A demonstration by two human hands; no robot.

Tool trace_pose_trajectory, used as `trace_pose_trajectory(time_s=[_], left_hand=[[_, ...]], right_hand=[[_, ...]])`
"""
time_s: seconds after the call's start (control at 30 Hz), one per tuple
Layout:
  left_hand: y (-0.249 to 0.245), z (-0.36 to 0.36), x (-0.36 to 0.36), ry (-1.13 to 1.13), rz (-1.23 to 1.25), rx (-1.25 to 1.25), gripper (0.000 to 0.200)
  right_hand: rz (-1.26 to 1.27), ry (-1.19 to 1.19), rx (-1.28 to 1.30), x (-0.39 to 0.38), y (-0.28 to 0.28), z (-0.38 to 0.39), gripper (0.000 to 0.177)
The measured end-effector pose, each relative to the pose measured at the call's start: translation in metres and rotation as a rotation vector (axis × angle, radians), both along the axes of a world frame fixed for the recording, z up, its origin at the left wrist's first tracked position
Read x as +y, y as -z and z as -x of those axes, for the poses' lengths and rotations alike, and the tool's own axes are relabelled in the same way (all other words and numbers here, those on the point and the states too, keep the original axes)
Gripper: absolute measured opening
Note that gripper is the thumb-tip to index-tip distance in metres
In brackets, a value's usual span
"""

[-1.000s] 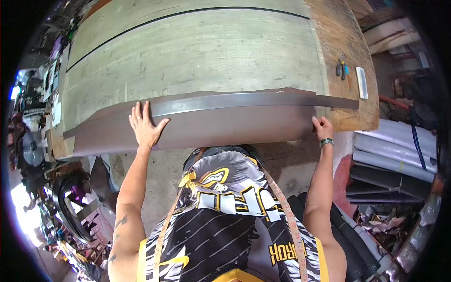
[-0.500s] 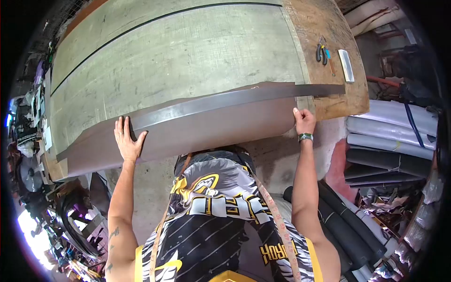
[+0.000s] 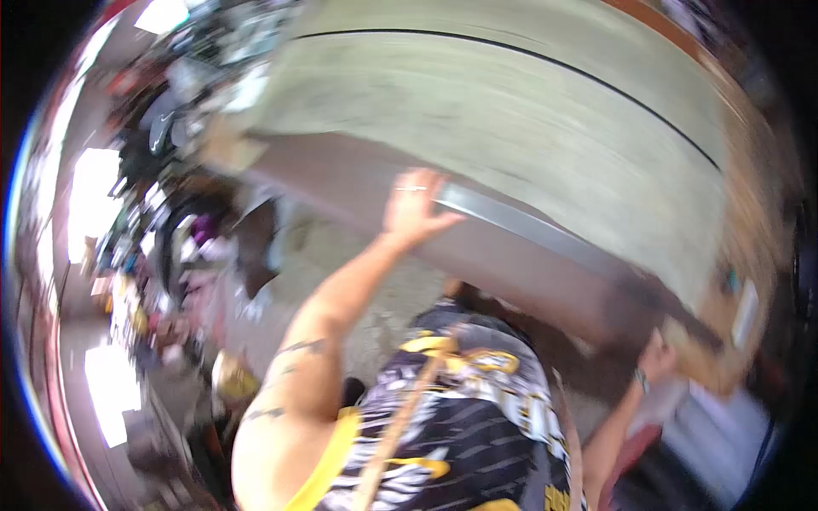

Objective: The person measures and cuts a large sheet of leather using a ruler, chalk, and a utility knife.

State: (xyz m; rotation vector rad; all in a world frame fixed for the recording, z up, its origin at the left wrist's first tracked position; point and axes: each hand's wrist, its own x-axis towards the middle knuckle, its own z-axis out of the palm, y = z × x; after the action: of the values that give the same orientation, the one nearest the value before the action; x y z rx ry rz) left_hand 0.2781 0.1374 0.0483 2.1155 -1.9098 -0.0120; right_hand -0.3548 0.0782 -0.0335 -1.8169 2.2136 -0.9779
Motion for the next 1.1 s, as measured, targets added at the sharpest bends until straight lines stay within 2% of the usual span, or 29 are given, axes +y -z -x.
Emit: trace_pose_trajectory(time_s=[0.03, 0.07, 0.1, 0.13, 0.23, 0.3, 0.33, 0.5, 0.6, 0.73, 0.77, 0.8, 0.83, 0.87, 0.9, 0.93, 1.0, 1.03, 1.1], left_hand=[[0.011, -0.007, 0.003, -0.015, -0.023, 0.055, 0.084], [0.024, -0.013, 0.0, -0.033, -0.019, 0.048, 0.087], [0.032, -0.017, 0.002, -0.025, -0.008, 0.065, 0.089], [0.033, -0.026, 0.008, -0.043, -0.027, 0.054, 0.091], [0.034, -0.057, 0.015, -0.123, -0.069, 0.037, 0.094], [0.035, -0.103, 0.03, -0.269, -0.09, -0.014, 0.095], [0.038, -0.133, 0.038, -0.352, -0.076, -0.024, 0.094], [0.062, -0.31, 0.074, -0.706, -0.009, -0.091, 0.096], [0.061, -0.386, 0.076, -0.797, 0.0, -0.125, 0.099], [0.049, -0.39, 0.076, -0.783, -0.078, -0.17, 0.101], [0.047, -0.389, 0.075, -0.769, -0.033, -0.232, 0.095], [0.021, -0.38, 0.07, -0.721, -0.069, -0.272, 0.087], [0.016, -0.373, 0.072, -0.691, 0.019, -0.323, 0.079], [0.0, -0.362, 0.068, -0.704, -0.051, -0.256, 0.079], [0.014, -0.365, 0.072, -0.681, -0.035, -0.31, 0.079], [0.009, -0.358, 0.064, -0.681, -0.071, -0.249, 0.08], [0.055, -0.407, 0.08, -0.61, -0.008, -0.335, 0.085], [0.071, -0.424, 0.083, -0.598, 0.034, -0.322, 0.086], [0.072, -0.414, 0.081, -0.675, -0.006, -0.371, 0.085]], right_hand=[[-0.213, 0.097, 0.272, 0.005, 0.013, 0.022, 0.051], [0.063, 0.021, 0.383, 0.008, 0.029, 0.023, 0.053], [-0.074, 0.054, 0.383, 0.014, 0.02, 0.001, 0.052], [-0.031, 0.056, 0.402, 0.023, 0.009, -0.034, 0.052], [-0.073, -0.201, 0.4, 0.049, 0.013, -0.099, 0.064], [-0.346, -0.136, 0.538, 0.063, -0.008, -0.155, 0.069], [-0.506, -0.099, 0.471, 0.062, -0.001, -0.155, 0.075], [-0.609, -0.085, 0.412, 0.056, -0.001, -0.151, 0.081], [-0.638, -0.071, 0.375, 0.054, -0.008, -0.151, 0.08], [-0.601, -0.213, 0.448, 0.047, -0.017, -0.149, 0.078], [-0.572, -0.217, 0.438, 0.047, -0.02, -0.155, 0.075], [-0.511, -0.264, 0.421, 0.045, -0.022, -0.16, 0.073], [-0.536, -0.218, 0.361, 0.045, -0.034, -0.177, 0.073], [-0.56, -0.155, 0.367, 0.045, -0.051, -0.201, 0.072], [-0.54, -0.165, 0.339, 0.047, -0.067, -0.215, 0.073], [-0.537, -0.176, 0.408, 0.047, -0.064, -0.206, 0.074], [-0.478, -0.177, 0.461, 0.051, -0.043, -0.191, 0.077], [-0.524, -0.099, 0.409, 0.056, -0.043, -0.192, 0.082], [-0.568, -0.039, 0.357, 0.061, -0.038, -0.187, 0.085]])
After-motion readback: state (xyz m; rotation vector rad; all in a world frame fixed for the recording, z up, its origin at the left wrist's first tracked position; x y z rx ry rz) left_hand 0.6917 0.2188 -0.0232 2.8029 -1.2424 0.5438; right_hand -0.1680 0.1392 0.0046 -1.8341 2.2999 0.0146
